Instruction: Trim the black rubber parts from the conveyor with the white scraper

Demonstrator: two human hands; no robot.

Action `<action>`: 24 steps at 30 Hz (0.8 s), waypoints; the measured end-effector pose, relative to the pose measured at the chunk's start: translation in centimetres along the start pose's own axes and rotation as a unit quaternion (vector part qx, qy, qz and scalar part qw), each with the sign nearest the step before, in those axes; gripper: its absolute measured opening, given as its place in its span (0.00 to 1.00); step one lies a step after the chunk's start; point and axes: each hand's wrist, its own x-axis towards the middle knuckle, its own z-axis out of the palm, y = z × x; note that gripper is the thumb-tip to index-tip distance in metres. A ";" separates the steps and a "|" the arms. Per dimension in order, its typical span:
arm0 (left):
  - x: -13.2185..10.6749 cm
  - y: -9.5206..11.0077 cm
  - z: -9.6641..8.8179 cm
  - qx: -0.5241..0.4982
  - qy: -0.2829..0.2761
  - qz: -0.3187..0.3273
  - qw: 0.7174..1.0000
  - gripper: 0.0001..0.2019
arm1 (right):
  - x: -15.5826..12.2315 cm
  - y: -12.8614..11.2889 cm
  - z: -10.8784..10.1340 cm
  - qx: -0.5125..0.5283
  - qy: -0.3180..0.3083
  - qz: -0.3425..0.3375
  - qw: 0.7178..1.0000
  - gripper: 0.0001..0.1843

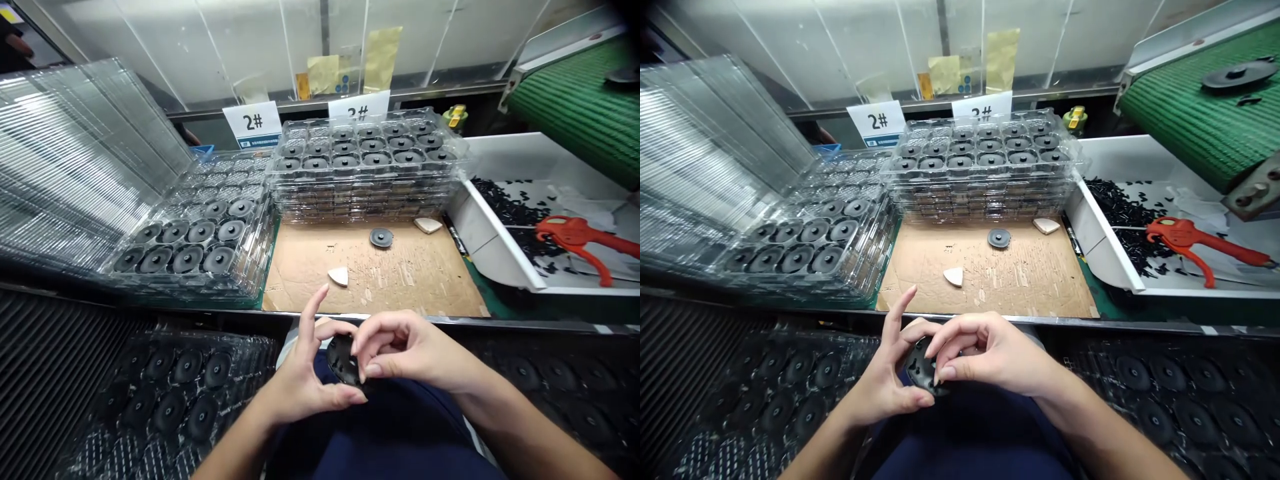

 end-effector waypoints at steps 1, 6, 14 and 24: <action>0.3 -0.1 -0.1 -0.001 0.007 0.008 1.000 0.54 | 0.1 0.1 -0.3 0.005 0.018 0.003 1.000 0.09; 2.7 -1.0 -0.6 -0.035 0.019 -0.032 0.999 0.41 | 1.0 0.5 -2.0 -0.032 0.098 0.003 0.995 0.12; 5.6 -1.7 -4.1 -0.087 0.027 -0.315 0.945 0.32 | 4.1 4.2 -9.0 -0.273 0.288 -0.110 0.911 0.10; 9.2 3.6 -24.4 0.370 0.376 -0.283 0.801 0.20 | 9.0 9.1 -15.5 -0.476 0.290 -0.176 0.811 0.16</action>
